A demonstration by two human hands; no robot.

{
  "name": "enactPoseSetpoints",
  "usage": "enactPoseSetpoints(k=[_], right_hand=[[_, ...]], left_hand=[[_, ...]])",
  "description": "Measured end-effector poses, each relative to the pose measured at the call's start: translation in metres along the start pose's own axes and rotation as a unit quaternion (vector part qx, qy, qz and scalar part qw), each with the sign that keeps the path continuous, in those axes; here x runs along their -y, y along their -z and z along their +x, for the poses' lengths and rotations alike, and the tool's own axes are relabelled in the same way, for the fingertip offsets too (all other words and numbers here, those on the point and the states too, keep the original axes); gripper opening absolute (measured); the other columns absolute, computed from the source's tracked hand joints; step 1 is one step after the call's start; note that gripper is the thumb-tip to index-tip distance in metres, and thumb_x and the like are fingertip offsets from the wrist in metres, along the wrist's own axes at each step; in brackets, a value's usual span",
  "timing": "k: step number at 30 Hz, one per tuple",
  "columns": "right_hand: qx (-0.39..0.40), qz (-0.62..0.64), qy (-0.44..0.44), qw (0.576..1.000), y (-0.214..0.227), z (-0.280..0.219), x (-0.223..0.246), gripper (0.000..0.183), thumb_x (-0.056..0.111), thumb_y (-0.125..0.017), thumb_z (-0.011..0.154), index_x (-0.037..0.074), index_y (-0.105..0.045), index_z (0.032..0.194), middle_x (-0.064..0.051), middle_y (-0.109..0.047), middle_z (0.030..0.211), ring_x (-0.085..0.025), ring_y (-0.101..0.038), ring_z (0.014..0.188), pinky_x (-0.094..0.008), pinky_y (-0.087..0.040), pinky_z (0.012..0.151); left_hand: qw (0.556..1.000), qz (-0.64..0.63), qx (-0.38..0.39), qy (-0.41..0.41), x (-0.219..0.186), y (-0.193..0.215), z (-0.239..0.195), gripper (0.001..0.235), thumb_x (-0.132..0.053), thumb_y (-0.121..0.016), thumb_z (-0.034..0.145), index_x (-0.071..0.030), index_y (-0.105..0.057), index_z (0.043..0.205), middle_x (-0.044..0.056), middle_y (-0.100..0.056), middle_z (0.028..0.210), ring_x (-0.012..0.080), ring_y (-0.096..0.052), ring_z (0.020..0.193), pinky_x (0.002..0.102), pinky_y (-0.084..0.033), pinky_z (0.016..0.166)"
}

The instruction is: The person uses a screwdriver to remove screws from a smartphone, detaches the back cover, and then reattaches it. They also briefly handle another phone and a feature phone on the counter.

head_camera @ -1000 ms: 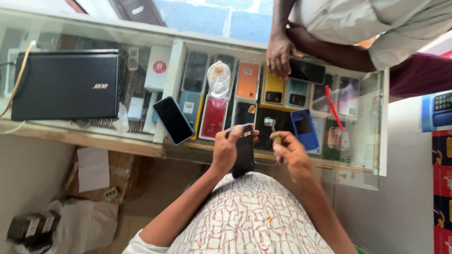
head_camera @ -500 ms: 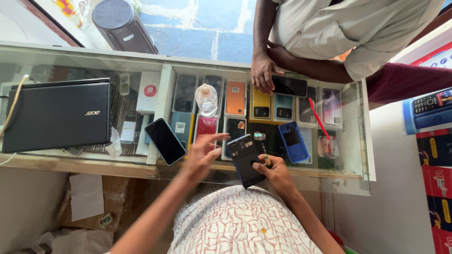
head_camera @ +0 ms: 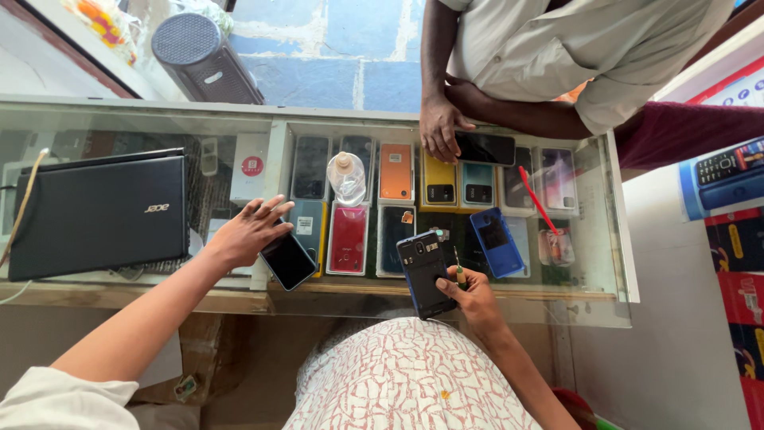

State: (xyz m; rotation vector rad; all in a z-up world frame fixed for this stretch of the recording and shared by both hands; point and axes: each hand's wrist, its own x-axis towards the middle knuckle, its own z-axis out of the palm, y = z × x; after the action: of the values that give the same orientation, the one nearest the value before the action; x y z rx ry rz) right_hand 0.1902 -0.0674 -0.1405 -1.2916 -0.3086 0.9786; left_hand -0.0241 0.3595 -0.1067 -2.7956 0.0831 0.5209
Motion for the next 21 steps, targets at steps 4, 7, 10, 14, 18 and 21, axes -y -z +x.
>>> enactPoseSetpoints(k=[4, 7, 10, 14, 18, 21], right_hand=[[-0.015, 0.008, 0.018, 1.0, 0.004, 0.0, -0.009, 0.014, 0.014, -0.079, 0.09, 0.002, -0.071, 0.092, 0.001, -0.071, 0.081, -0.004, -0.062, 0.071, -0.022, -0.05, 0.066], [-0.033, 0.012, 0.012, 0.999, 0.007, 0.003, -0.016, 0.014, 0.014, -0.079, 0.089, 0.002, -0.073, 0.092, 0.001, -0.072, 0.08, -0.004, -0.062, 0.069, -0.021, -0.05, 0.064], [-0.05, 0.023, 0.005, 0.998, 0.011, 0.003, -0.023, 0.015, 0.014, -0.08, 0.088, 0.001, -0.073, 0.093, 0.001, -0.071, 0.08, -0.004, -0.06, 0.068, -0.021, -0.048, 0.061], [-0.055, 0.012, -0.002, 0.998, 0.012, 0.005, -0.028, 0.015, 0.014, -0.08, 0.088, 0.002, -0.073, 0.093, 0.001, -0.071, 0.079, -0.004, -0.06, 0.068, -0.021, -0.047, 0.061], [-0.04, 0.009, 0.009, 0.999, 0.012, 0.01, -0.028, 0.014, 0.012, -0.08, 0.089, 0.001, -0.072, 0.093, 0.0, -0.071, 0.082, -0.005, -0.063, 0.072, -0.022, -0.052, 0.067], [-0.062, 0.026, 0.012, 0.998, 0.011, 0.01, -0.029, 0.017, 0.009, -0.08, 0.088, 0.002, -0.068, 0.098, 0.001, -0.07, 0.085, -0.005, -0.063, 0.074, -0.023, -0.053, 0.069]], left_hand=[[0.998, -0.025, 0.049, -0.044, 0.008, 0.0, 0.013, 0.079, -0.007, -0.071, 0.075, -0.029, -0.045, 0.146, 0.001, -0.018, 0.167, 0.0205, -0.008, 0.156, 0.043, -0.012, 0.125], [0.997, -0.04, 0.051, -0.049, 0.009, 0.001, 0.009, 0.079, -0.006, -0.07, 0.075, -0.029, -0.045, 0.146, -0.001, -0.019, 0.166, 0.0194, -0.01, 0.155, 0.041, -0.013, 0.125], [0.997, -0.045, 0.036, -0.05, 0.007, 0.001, 0.009, 0.077, -0.007, -0.07, 0.075, -0.03, -0.047, 0.144, -0.002, -0.021, 0.165, 0.0196, -0.012, 0.154, 0.042, -0.015, 0.124], [0.997, -0.047, 0.003, -0.057, 0.008, -0.003, 0.008, 0.077, -0.008, -0.072, 0.075, -0.03, -0.048, 0.144, 0.0, -0.025, 0.163, 0.0223, -0.015, 0.153, 0.044, -0.02, 0.12], [0.997, -0.051, -0.014, -0.056, 0.009, -0.006, 0.009, 0.073, -0.009, -0.072, 0.075, -0.032, -0.052, 0.141, 0.001, -0.028, 0.162, 0.0239, -0.016, 0.154, 0.043, -0.022, 0.121], [0.995, -0.064, -0.042, -0.056, 0.008, -0.009, 0.006, 0.073, -0.01, -0.073, 0.074, -0.033, -0.054, 0.14, 0.002, -0.03, 0.161, 0.0248, -0.017, 0.153, 0.044, -0.024, 0.119]])
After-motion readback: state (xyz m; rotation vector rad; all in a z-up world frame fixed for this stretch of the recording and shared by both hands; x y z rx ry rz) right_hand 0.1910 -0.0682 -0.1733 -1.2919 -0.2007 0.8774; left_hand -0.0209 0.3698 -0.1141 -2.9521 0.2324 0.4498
